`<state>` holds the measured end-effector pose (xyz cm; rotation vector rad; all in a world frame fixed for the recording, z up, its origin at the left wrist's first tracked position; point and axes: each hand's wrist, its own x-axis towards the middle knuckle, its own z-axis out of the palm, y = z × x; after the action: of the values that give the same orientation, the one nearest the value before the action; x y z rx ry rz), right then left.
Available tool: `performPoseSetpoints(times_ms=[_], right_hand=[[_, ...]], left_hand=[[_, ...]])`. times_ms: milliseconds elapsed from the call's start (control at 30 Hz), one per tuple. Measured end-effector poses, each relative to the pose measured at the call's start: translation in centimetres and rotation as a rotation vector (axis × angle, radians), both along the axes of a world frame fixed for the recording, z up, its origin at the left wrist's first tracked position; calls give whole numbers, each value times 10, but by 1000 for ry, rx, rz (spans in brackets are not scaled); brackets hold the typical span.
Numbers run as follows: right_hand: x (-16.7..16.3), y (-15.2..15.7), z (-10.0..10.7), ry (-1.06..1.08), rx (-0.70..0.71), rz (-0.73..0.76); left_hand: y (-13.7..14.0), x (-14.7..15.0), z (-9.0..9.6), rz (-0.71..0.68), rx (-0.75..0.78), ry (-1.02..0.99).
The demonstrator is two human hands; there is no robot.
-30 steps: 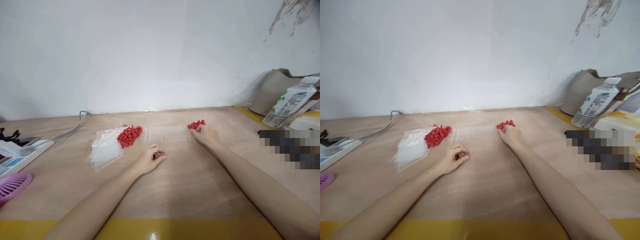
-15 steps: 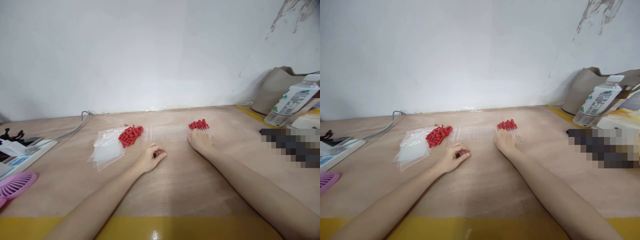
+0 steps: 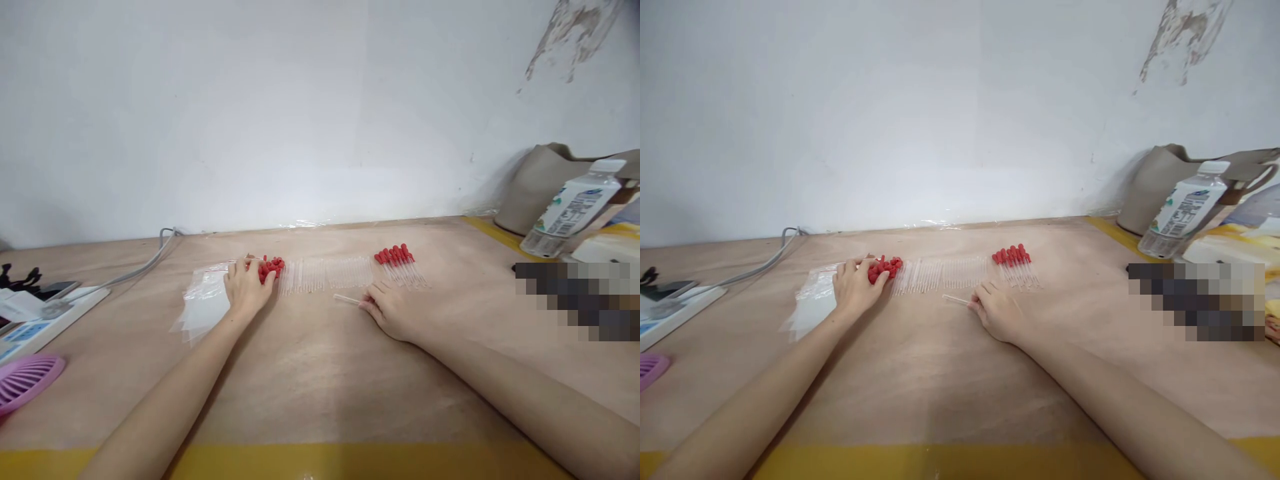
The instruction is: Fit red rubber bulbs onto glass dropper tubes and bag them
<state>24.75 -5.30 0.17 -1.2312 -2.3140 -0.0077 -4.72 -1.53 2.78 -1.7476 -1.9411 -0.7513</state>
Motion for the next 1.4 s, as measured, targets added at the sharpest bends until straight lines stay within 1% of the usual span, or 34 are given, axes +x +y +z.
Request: performPoseSetpoints(times_ms=[133, 367, 533, 667, 733, 767, 800, 833, 900, 933, 1000, 1067, 1133, 1200, 1300, 1400], right_hand=[[0, 3, 0, 17, -56, 45], [1, 2, 2, 49, -77, 60], [1, 5, -1, 46, -85, 74], [2, 6, -2, 46, -81, 79], [2, 6, -3, 46, -77, 84], [1, 6, -3, 48, -75, 87], [1, 6, -3, 53, -74, 91], [1, 6, -3, 59, -75, 95], [1, 6, -2, 75, -84, 105], [1, 6, -2, 84, -93, 113], [1, 6, -2, 107, -116, 125], [2, 7, -4, 141, -146, 131], [2, 9, -6, 189, -188, 127], [1, 11, -9, 240, -240, 119], [-2, 15, -13, 283, -306, 118], [-6, 17, -16, 285, -334, 121]], left_hand=[[16, -8, 3, 75, -65, 0], [37, -13, 8, 146, -169, -82], [41, -13, 9, 155, -209, -137], [35, -14, 19, 116, -205, -175], [28, -13, 28, 48, -180, -186], [23, -10, 32, -21, -170, -174], [17, -6, 36, -127, -173, -146], [10, -1, 38, -271, -204, -101], [-4, 12, 35, -554, -294, 17], [-12, 19, 31, -638, -324, 88], [-26, 34, 18, -751, -389, 183], [-38, 44, 4, -792, -407, 167], [-45, 46, -4, -839, -387, 56], [-48, 42, -8, -855, -375, -50], [-45, 33, -11, -834, -377, -120], [-37, 32, -20, -822, -315, -195]])
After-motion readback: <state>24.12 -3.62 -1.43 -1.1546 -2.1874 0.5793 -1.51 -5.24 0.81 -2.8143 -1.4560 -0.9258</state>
